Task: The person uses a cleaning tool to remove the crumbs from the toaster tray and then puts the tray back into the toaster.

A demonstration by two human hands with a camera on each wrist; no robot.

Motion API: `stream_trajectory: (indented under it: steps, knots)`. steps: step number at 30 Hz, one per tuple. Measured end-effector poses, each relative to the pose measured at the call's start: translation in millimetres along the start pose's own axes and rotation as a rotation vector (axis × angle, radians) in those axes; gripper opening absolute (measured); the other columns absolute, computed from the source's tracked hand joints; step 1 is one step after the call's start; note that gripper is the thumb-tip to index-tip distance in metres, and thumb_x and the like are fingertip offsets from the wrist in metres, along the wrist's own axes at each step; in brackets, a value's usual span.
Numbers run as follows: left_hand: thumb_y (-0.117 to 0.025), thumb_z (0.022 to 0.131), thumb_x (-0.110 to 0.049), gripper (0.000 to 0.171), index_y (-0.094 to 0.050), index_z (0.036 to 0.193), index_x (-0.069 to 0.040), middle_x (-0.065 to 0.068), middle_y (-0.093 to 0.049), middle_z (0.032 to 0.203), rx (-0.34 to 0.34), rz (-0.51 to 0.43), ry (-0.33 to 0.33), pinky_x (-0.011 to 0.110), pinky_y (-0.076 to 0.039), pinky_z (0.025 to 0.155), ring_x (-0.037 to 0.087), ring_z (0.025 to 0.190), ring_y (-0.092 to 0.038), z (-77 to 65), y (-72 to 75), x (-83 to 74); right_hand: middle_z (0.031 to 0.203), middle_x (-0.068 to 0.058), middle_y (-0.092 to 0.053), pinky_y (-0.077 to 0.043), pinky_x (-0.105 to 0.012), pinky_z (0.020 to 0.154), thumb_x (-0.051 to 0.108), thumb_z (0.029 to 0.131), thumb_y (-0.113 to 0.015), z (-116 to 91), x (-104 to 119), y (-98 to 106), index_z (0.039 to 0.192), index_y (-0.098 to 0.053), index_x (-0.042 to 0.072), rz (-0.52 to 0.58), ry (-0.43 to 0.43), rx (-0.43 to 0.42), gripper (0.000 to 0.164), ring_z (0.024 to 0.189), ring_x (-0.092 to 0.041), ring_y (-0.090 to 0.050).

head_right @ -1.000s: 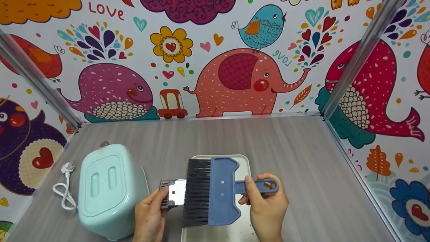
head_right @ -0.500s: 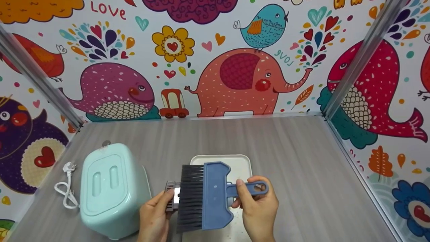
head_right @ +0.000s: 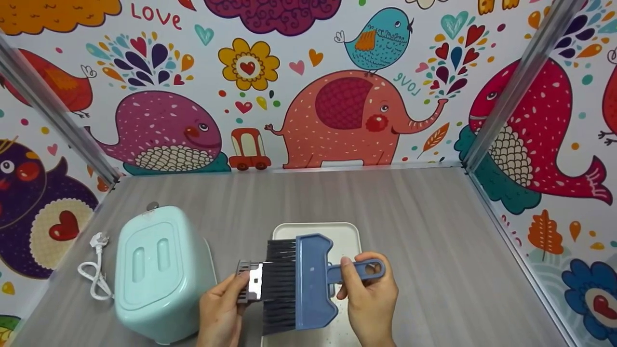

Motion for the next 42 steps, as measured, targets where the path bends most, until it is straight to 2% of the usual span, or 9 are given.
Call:
stream_trajectory:
  steps: [3, 7, 12, 18, 32, 42]
  knots:
    - [-0.071, 0.099, -0.006, 0.026, -0.074, 0.117, 0.013, 0.018, -0.078, 0.098, -0.002, -0.001, 0.001, 0.030, -0.060, 0.070, 0.017, 0.082, -0.069, -0.1, 0.8, 0.6, 0.059, -0.008, -0.063, -0.050, -0.020, 0.044, -0.010, 0.096, -0.070, 1.4, 0.3, 0.5, 0.102, -0.056, 0.002, -0.024, -0.005, 0.003, 0.020, 0.039, -0.013, -0.055]
    - [-0.070, 0.099, -0.005, 0.026, -0.074, 0.116, 0.013, 0.017, -0.078, 0.096, 0.001, 0.006, -0.017, 0.030, -0.059, 0.069, 0.017, 0.081, -0.068, 0.0, 1.2, 0.2, 0.060, -0.007, -0.063, -0.049, -0.020, 0.044, -0.011, 0.096, -0.070, 3.5, 1.2, 2.1, 0.101, -0.056, 0.003, 0.017, -0.009, -0.009, 0.020, 0.040, -0.012, -0.054]
    - [-0.070, 0.100, -0.007, 0.025, -0.075, 0.117, 0.011, 0.017, -0.078, 0.098, -0.007, 0.032, -0.024, 0.030, -0.057, 0.068, 0.018, 0.082, -0.067, 0.6, 2.1, 0.0, 0.060, -0.005, -0.063, -0.047, -0.019, 0.042, -0.013, 0.095, -0.068, 5.4, 5.7, 5.6, 0.099, -0.056, 0.004, 0.057, 0.033, -0.030, 0.021, 0.039, -0.010, -0.053]
    - [-0.070, 0.100, -0.007, 0.024, -0.075, 0.117, 0.010, 0.016, -0.078, 0.097, -0.012, 0.029, -0.017, 0.031, -0.057, 0.070, 0.019, 0.083, -0.066, 1.7, 2.6, 0.7, 0.060, -0.003, -0.061, -0.045, -0.018, 0.042, -0.012, 0.096, -0.068, 7.9, 9.8, 9.6, 0.099, -0.057, 0.005, 0.006, 0.074, -0.051, 0.020, 0.039, -0.009, -0.051]
    - [-0.071, 0.100, -0.008, 0.023, -0.077, 0.115, 0.008, 0.014, -0.077, 0.097, -0.049, 0.058, -0.009, 0.030, -0.057, 0.069, 0.019, 0.084, -0.065, 4.7, 5.5, -0.3, 0.063, 0.000, -0.059, -0.044, -0.018, 0.044, -0.008, 0.099, -0.066, 18.6, 18.3, 22.1, 0.102, -0.057, 0.007, -0.222, 0.133, -0.092, 0.018, 0.042, -0.010, -0.049]
    - [-0.071, 0.100, -0.007, 0.022, -0.077, 0.112, 0.010, 0.010, -0.075, 0.087, -0.040, 0.022, -0.018, 0.030, -0.056, 0.068, 0.019, 0.078, -0.064, 2.6, 5.9, -2.7, 0.065, -0.001, -0.061, -0.042, -0.019, 0.041, -0.007, 0.099, -0.066, 23.4, 27.5, 28.6, 0.100, -0.059, 0.007, -0.219, 0.190, -0.125, 0.017, 0.040, -0.009, -0.048]
Point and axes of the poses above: each hand's wrist, its own z-axis towards the middle knuckle, its own y-axis out of the back of the hand, x = y × z, the point moved 8 cm from there along z, towards the middle knuckle
